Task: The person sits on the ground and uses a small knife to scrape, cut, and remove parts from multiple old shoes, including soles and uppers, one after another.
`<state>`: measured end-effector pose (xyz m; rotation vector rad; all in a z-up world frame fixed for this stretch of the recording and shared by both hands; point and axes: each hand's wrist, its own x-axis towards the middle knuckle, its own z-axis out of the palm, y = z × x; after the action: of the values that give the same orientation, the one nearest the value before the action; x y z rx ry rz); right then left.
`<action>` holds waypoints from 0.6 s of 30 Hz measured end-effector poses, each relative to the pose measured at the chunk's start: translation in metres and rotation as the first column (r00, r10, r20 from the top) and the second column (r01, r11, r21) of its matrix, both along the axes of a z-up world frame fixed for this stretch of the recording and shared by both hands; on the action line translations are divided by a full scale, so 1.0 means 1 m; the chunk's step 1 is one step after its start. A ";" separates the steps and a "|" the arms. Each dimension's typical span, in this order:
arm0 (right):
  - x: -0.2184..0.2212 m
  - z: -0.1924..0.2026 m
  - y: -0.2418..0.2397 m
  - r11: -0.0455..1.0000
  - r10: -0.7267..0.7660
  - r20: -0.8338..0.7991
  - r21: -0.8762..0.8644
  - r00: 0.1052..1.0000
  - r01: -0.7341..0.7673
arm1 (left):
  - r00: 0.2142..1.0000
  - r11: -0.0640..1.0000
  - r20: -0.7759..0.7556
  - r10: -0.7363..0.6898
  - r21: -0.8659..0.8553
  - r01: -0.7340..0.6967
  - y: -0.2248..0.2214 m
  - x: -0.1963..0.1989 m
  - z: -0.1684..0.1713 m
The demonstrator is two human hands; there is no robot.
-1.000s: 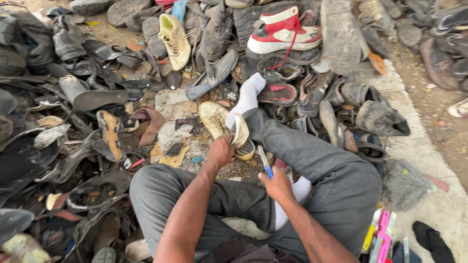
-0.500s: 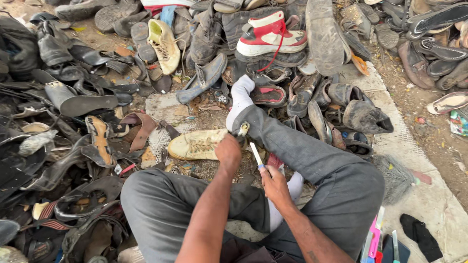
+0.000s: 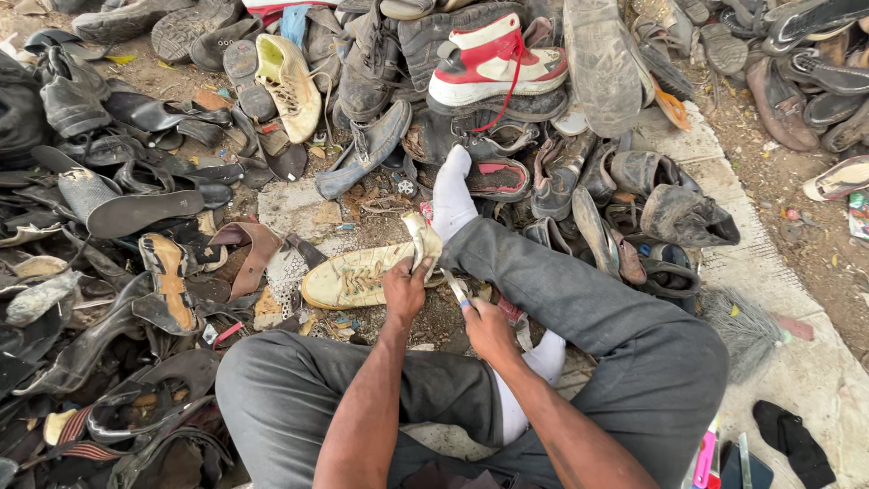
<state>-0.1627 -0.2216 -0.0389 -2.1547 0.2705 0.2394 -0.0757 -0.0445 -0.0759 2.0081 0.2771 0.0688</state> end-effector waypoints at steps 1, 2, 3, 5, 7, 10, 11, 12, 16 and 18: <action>0.011 -0.001 0.007 0.998 0.041 0.123 -0.048 0.992 -0.036 | 1.000 0.999 0.020 0.004 -0.043 -0.003 0.003 0.000 0.002; 0.018 -0.001 0.012 0.993 0.087 0.242 -0.099 0.966 -0.065 | 1.000 0.999 0.020 0.004 -0.039 -0.004 0.004 -0.001 0.004; 0.020 0.001 0.013 0.993 0.088 0.241 -0.095 0.966 -0.066 | 1.000 0.998 -0.015 0.003 -0.057 -0.004 0.003 -0.003 0.006; 0.017 0.007 0.012 0.986 0.125 0.176 -0.130 0.976 -0.103 | 0.998 0.997 -0.055 0.006 -0.074 -0.010 0.003 -0.004 0.007; 0.014 0.012 0.007 0.987 0.126 0.144 -0.119 0.982 -0.109 | 1.000 0.993 0.019 0.007 -0.116 -0.005 0.003 -0.004 0.005; 0.026 0.004 0.004 0.981 0.160 0.135 -0.131 0.978 -0.142 | 0.999 0.994 0.035 0.027 -0.107 -0.023 0.005 -0.004 0.001; 0.036 -0.001 0.007 0.974 0.196 0.163 -0.148 0.967 -0.173 | 0.999 0.994 0.034 0.028 -0.105 -0.025 0.005 -0.004 0.001; 0.046 -0.005 0.010 0.974 0.198 0.163 -0.146 0.967 -0.174 | 0.999 0.991 0.039 0.026 -0.129 -0.021 0.004 -0.005 0.003; 0.074 -0.010 0.040 0.961 0.219 0.211 -0.216 0.953 -0.173 | 0.992 0.971 0.098 0.084 -0.233 -0.060 0.004 -0.003 0.010; 0.065 -0.007 0.046 0.954 0.183 0.158 -0.266 0.970 -0.137 | 0.991 0.971 0.071 0.114 -0.218 -0.096 0.006 0.000 0.013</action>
<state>-0.0974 -0.1752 -0.0455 -2.4378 0.0201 0.1035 -0.0753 -0.0386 -0.0631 1.7714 0.3241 0.1813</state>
